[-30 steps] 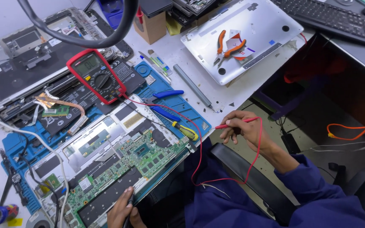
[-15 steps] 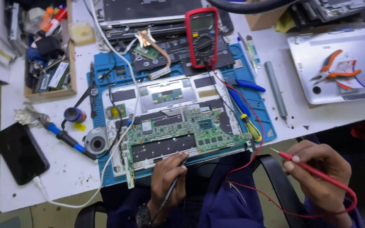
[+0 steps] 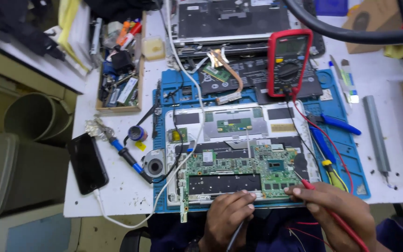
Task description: The person uses a multimeter to test various points on a disassembled laptop motherboard. They hold the red and black probes and touch them to different components on the circuit board while observing the multimeter display.
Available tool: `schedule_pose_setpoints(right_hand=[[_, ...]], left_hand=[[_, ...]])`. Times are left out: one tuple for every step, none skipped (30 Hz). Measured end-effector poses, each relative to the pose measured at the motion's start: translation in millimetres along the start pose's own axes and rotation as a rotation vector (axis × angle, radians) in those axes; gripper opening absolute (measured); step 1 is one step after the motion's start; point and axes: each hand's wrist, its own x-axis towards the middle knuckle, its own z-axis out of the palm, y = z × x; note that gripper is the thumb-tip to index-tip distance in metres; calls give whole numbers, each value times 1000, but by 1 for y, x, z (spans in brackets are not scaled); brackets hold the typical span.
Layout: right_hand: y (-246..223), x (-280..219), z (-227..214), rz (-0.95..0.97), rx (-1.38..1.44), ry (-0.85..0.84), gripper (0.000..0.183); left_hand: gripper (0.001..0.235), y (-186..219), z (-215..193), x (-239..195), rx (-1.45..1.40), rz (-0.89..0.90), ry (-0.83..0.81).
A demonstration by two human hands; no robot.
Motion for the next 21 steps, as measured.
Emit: schedule_pose_setpoints(right_hand=[[-3, 0, 1, -22, -103, -11, 22], [-5, 0, 3, -27, -83, -27, 22], [-8, -1, 5, 4, -132, -22, 22], [-12, -3, 6, 36, -182, -16, 21], [-3, -1, 6, 20, -175, -24, 21], [4, 2, 5, -97, -167, -73, 21], [8, 1, 4, -203, -161, -118, 20], [6, 3, 4, -209, -156, -120, 20], [4, 8, 5, -280, -146, -171, 19], [2, 12, 4, -350, -136, -223, 17], [2, 9, 3, -369, -144, -209, 17], [1, 5, 2, -391, -124, -230, 18], [0, 3, 3, -417, -102, -249, 20], [2, -6, 5, -440, -105, -235, 20], [6, -10, 6, -436, -111, -231, 20], [10, -14, 8, -433, -117, -227, 21], [12, -18, 10, -468, -122, -230, 21], [15, -21, 12, -417, -146, -220, 19], [17, -28, 13, -348, -170, -208, 17], [20, -28, 12, -367, -176, -209, 17], [23, -31, 11, -355, -188, -232, 19]], left_hand=[[10, 2, 1, -1, -24, -25, -15], [10, 1, 2, -3, 0, -36, -11], [9, -1, 3, -4, 9, -18, -4], [9, -1, 4, -5, 18, 0, 2], [9, -4, 6, -8, 33, 3, 13], [9, -7, 8, -11, 32, -6, -6], [13, -6, 8, -16, 24, -18, -33], [13, -4, 8, -19, 32, -17, -30], [12, -6, 9, -19, 64, 6, -21], [10, -5, 10, -19, 96, 30, -12], [10, -5, 12, -19, 99, 53, -5], [8, -3, 13, -18, 119, 72, 28], [6, -2, 12, -17, 143, 95, 60], [6, 3, 9, -16, 151, 120, 66], [6, 7, 8, -13, 161, 121, 65], [6, 11, 7, -11, 172, 121, 65], [6, 13, 6, -11, 188, 141, 90], [6, 13, 6, -11, 178, 138, 102], [6, 16, 5, -13, 158, 127, 104], [6, 17, 6, -13, 163, 138, 119], [7, 18, 6, -16, 152, 129, 125]])
